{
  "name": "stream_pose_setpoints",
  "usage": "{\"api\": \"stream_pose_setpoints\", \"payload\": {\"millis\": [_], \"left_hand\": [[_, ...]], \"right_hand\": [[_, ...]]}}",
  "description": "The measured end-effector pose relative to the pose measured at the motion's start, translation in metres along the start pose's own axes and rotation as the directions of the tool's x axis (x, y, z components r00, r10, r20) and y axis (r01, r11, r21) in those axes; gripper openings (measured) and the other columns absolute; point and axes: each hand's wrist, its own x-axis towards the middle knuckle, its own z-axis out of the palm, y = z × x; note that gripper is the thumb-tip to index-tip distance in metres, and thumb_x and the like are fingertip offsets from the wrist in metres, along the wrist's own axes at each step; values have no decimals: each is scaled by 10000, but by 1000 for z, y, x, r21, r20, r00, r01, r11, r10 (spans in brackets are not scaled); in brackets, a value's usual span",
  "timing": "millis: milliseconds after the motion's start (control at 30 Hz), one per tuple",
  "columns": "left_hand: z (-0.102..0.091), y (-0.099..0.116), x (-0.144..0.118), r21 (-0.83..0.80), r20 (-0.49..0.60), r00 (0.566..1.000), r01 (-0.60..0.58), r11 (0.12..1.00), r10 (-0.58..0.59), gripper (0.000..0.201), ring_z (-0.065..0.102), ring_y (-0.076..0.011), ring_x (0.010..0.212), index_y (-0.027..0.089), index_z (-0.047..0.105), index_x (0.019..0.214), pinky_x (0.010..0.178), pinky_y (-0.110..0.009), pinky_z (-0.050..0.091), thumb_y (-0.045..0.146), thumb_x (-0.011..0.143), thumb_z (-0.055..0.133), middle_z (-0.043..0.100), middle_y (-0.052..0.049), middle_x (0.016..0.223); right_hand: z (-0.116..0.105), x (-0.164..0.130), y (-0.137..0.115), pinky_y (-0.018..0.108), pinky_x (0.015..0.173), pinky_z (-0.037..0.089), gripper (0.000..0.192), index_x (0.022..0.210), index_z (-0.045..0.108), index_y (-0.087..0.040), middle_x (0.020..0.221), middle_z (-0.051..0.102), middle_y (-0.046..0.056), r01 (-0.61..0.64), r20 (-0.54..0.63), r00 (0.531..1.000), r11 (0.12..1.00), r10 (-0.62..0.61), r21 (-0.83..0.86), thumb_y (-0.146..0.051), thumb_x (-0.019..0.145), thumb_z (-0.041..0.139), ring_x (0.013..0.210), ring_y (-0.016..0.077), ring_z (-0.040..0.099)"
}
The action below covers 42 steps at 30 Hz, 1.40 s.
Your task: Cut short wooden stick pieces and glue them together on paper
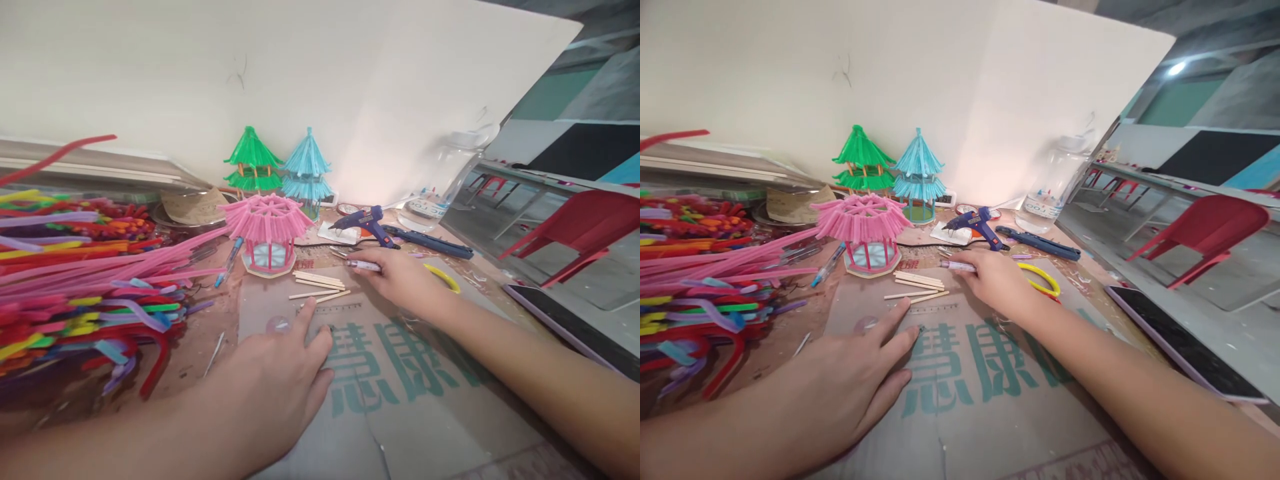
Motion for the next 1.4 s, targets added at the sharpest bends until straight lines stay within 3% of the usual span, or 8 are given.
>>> {"api": "stream_pose_setpoints", "payload": {"millis": [100,167,233,367,533,633,1167,1400], "left_hand": [[2,0,0,-8,-16,1000,-15,1000,15,345,681,-299,1033,163,635,1224,613,-316,567,287,959,452,556,-212,1369],[3,1,0,-8,-14,1000,-23,1000,23,339,692,-287,1006,180,641,1219,567,-292,547,294,963,450,549,-200,1379],[5,1,0,-6,-15,1000,-17,1000,17,351,710,-265,936,192,627,1246,532,-275,523,311,965,453,530,-197,1405],[6,2,-2,19,-31,1000,-4,1000,4,392,705,-274,937,190,596,1301,545,-291,521,324,955,468,520,-201,1423],[3,3,-2,80,20,1000,-16,997,14,415,707,-273,890,167,575,1327,469,-290,499,301,960,433,522,-212,1423],[3,6,-1,86,46,999,5,996,-9,435,716,-251,778,163,549,1356,453,-313,506,310,971,409,519,-205,1434],[9,8,-4,152,-56,997,-35,988,44,411,695,-214,696,142,624,1281,374,-289,401,333,954,466,593,-196,1353],[10,7,-2,150,-89,995,-25,988,39,408,682,-202,706,132,640,1254,373,-280,360,346,962,451,615,-194,1312]], "right_hand": [[-1,-2,-3,402,898,490,274,1121,656,-204,1102,712,92,42,-115,993,995,-32,89,-183,903,490,1016,259,651],[-7,-10,-17,363,868,495,243,1049,630,-208,1010,693,79,160,-279,955,969,-104,187,-238,966,404,967,229,644],[-15,-19,-34,340,857,489,250,1030,590,-212,1022,655,83,235,-346,927,942,-143,240,-325,1004,368,980,219,624],[-17,-29,-51,287,715,500,352,988,599,-203,830,657,40,333,-175,941,886,-290,321,-415,1033,323,779,175,640],[3,-26,-43,341,869,489,266,1142,655,-223,1110,692,90,409,-36,909,873,-415,266,-343,1005,461,1025,228,637],[8,-25,-39,350,827,487,214,1097,666,-216,1037,695,84,406,15,908,889,-419,213,-219,985,483,983,232,629],[13,-20,-43,290,790,470,87,981,621,-234,1029,654,37,320,49,939,918,-340,233,-212,955,541,920,181,608],[15,-19,-46,290,801,470,173,973,621,-205,955,658,45,401,-11,910,875,-414,272,-143,976,460,933,178,602]]}}
